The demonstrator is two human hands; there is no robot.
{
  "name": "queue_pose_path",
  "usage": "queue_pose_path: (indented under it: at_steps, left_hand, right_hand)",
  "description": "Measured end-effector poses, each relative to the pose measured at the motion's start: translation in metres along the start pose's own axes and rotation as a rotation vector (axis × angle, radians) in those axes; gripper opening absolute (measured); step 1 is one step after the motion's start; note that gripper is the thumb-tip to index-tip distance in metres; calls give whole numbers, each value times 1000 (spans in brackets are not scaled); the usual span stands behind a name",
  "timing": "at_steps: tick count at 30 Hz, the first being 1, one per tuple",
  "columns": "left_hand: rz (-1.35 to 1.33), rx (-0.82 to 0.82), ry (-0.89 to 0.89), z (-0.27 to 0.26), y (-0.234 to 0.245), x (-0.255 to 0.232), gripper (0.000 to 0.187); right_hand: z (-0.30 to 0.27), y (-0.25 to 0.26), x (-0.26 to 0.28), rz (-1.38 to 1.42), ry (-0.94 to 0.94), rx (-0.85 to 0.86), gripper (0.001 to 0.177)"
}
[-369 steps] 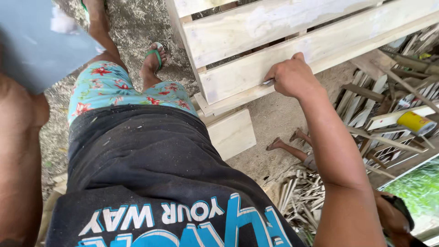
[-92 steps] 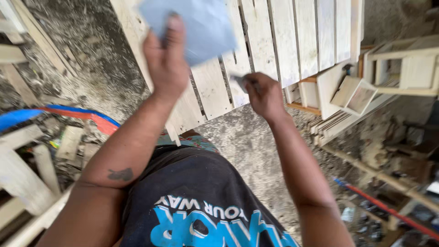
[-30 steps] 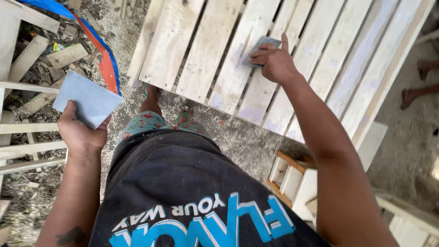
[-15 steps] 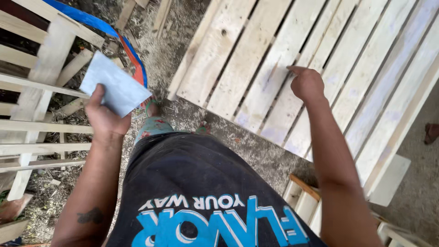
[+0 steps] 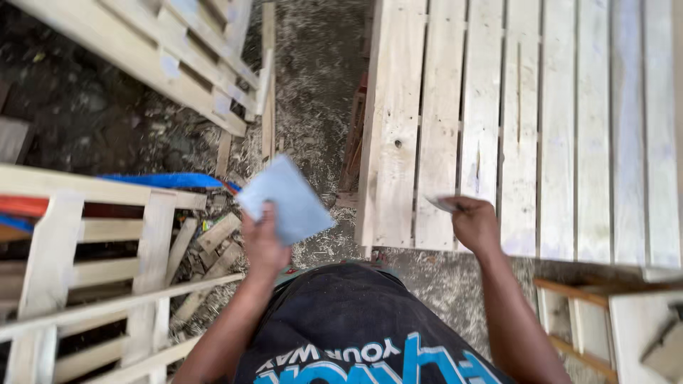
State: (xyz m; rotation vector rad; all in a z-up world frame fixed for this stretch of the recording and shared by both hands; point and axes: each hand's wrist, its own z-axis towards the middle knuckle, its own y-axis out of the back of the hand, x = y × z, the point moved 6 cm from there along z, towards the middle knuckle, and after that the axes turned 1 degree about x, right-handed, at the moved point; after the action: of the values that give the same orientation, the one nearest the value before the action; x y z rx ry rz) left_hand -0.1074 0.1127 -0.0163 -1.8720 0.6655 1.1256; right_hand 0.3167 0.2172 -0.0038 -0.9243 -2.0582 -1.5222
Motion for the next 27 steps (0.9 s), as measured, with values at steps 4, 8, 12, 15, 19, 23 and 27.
queue_pose_path:
  at_steps: [4, 8, 12, 15, 19, 23, 27]
  left_hand:
    - [116, 350, -294, 37, -42, -41, 35]
    - [-38, 406, -452, 78, -54, -88, 33]
    - [-75, 413, -453, 106, -57, -111, 29]
    - [-230, 438, -396, 129, -66, -115, 31]
    - [-253, 417, -321, 191, -79, -114, 42]
    - [-119, 283, -392, 286, -85, -136, 47]
    - [-107, 58, -634, 409, -68, -205, 52]
  right_hand:
    - [-48, -65, 146, 1179, 456, 102, 50]
    - [-79, -100, 241, 589, 894, 114, 53]
    - [-54, -137, 258, 245, 608, 138, 61]
    - [-33, -150, 270, 111, 628, 110, 65]
    - [26, -127, 288, 795, 641, 44, 49]
    - [116, -136, 327, 430, 705, 234, 50]
    - [251, -147, 312, 148, 227, 446, 57]
